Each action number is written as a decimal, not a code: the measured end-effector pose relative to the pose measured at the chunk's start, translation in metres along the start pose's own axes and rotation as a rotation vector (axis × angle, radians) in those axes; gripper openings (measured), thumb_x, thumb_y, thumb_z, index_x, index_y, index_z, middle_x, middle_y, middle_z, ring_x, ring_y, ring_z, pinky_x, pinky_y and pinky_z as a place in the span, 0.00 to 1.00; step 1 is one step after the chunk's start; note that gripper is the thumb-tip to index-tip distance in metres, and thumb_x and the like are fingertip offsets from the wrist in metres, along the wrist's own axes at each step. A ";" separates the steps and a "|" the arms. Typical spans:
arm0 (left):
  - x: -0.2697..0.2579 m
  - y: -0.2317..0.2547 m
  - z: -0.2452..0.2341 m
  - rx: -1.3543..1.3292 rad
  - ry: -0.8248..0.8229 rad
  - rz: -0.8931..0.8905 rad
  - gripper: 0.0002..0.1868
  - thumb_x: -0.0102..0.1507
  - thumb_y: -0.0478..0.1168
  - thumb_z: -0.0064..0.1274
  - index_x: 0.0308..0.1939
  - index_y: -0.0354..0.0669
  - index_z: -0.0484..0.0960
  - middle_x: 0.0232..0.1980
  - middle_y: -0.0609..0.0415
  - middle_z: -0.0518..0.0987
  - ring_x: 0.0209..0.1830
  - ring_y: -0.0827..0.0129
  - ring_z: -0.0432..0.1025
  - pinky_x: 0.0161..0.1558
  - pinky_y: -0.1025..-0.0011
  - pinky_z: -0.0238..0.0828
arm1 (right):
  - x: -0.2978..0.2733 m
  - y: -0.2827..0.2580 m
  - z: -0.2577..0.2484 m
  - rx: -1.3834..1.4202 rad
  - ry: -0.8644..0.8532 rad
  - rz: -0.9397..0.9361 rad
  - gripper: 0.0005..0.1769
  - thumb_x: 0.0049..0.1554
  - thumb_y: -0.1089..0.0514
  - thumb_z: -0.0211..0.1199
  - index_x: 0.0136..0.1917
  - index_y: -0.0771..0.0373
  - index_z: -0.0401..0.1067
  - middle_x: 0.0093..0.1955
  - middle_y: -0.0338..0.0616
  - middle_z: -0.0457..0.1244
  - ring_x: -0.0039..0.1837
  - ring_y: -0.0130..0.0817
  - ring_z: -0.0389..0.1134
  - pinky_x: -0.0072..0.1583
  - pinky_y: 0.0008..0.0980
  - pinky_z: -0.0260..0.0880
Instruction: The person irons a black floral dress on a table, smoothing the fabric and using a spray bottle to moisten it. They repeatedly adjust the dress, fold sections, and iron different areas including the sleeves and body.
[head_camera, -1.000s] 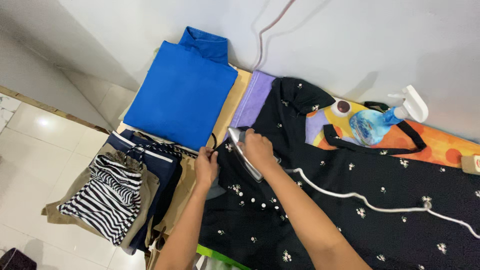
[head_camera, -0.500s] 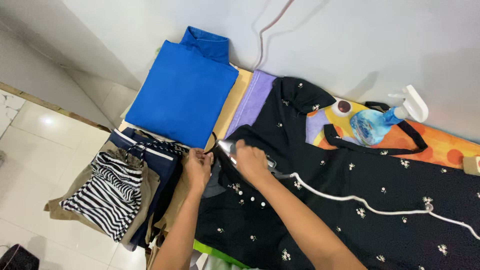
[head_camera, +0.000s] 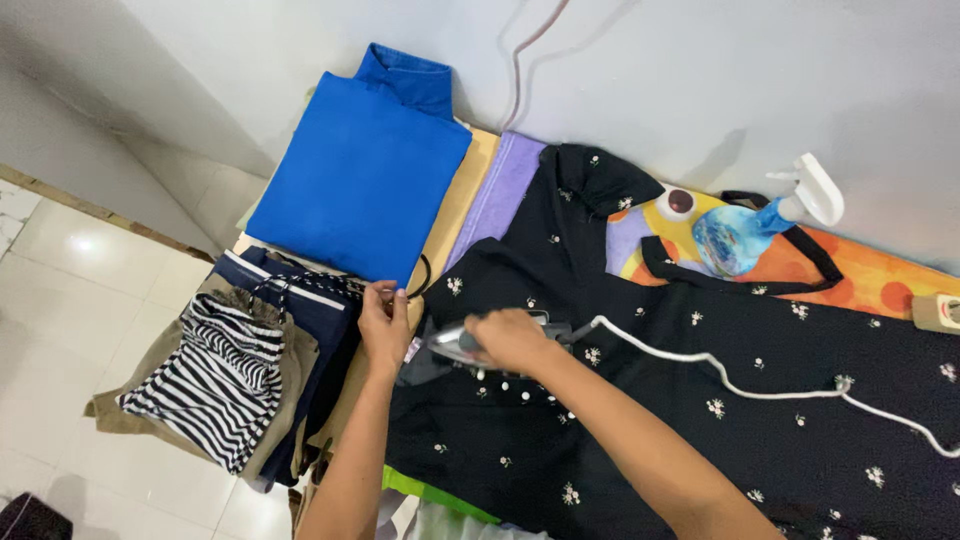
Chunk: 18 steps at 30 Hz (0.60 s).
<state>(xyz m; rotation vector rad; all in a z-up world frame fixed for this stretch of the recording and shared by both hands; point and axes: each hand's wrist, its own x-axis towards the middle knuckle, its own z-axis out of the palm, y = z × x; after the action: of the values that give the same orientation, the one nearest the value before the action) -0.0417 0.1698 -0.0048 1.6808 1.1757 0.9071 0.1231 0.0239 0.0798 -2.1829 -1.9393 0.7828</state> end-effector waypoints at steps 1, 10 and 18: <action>0.000 0.003 0.000 -0.015 -0.003 -0.004 0.12 0.67 0.38 0.55 0.51 0.36 0.77 0.37 0.52 0.80 0.32 0.72 0.74 0.35 0.71 0.71 | -0.005 -0.002 0.000 -0.047 -0.043 -0.038 0.24 0.53 0.42 0.69 0.52 0.61 0.71 0.41 0.56 0.70 0.48 0.55 0.73 0.51 0.50 0.72; -0.008 0.013 -0.005 -0.058 -0.026 0.008 0.11 0.67 0.38 0.54 0.52 0.37 0.77 0.39 0.52 0.80 0.33 0.73 0.74 0.36 0.73 0.71 | 0.003 0.003 0.002 -0.072 0.041 -0.046 0.21 0.51 0.44 0.70 0.52 0.57 0.73 0.42 0.53 0.71 0.46 0.52 0.74 0.49 0.49 0.73; -0.019 0.002 -0.014 -0.063 -0.039 -0.031 0.12 0.67 0.37 0.54 0.53 0.37 0.76 0.39 0.52 0.81 0.32 0.73 0.73 0.34 0.72 0.71 | 0.005 0.021 0.010 -0.182 0.112 -0.088 0.18 0.57 0.45 0.67 0.50 0.60 0.70 0.39 0.52 0.71 0.44 0.50 0.75 0.46 0.48 0.74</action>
<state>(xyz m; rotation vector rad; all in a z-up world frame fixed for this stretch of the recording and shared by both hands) -0.0588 0.1542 0.0007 1.6187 1.1328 0.8792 0.1379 0.0222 0.0611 -2.1679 -2.1069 0.4778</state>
